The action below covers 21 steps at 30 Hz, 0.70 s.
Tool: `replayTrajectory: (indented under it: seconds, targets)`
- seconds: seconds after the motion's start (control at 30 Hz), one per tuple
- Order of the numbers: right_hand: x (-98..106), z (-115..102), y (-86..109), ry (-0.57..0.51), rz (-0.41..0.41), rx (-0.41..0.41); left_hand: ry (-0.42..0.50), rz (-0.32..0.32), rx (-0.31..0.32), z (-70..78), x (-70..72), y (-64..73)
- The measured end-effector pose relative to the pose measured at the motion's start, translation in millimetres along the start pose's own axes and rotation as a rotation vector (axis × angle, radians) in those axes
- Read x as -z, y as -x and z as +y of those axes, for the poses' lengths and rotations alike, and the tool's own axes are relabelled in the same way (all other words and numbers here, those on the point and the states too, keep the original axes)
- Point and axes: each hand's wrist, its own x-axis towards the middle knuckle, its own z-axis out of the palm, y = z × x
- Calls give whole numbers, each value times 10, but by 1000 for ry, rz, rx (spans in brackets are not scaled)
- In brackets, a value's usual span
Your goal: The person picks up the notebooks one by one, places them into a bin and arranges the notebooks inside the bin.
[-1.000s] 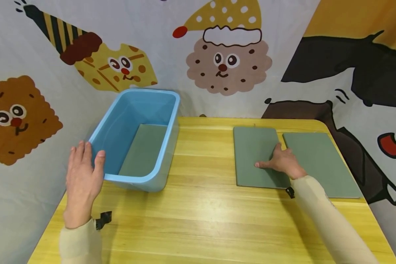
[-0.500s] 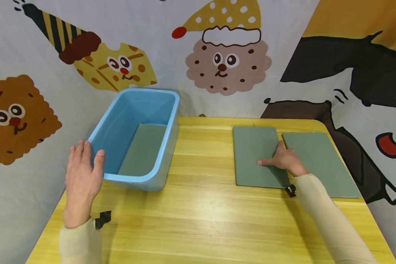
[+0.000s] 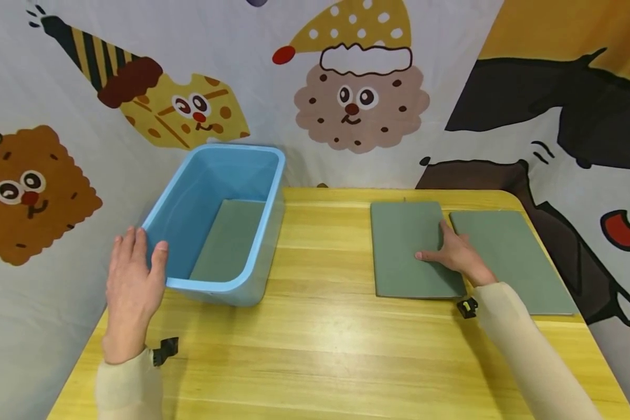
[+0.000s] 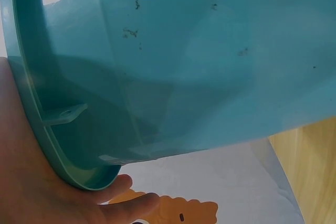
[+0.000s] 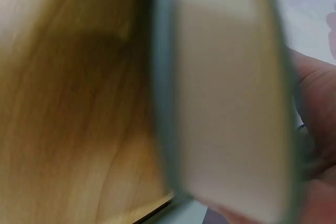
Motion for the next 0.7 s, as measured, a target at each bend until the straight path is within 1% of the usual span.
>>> replayTrajectory:
  seconds: [0.13,0.33,0.53,0.63,0.7]
  targets:
    - [30,70,25,-64,-14,90,1,-3,-1,1,-11,1]
    - [134,85,99,-176,-40,134,11,2,-1,1,-4,7]
    - [195,173,180,-293,-34,221,10,-7,14,2,6,5]
    - [200,231,207,-323,-21,263,9,-6,13,5,9,-1]
    - [195,264,223,-339,-28,285,8,-5,8,9,10,-9]
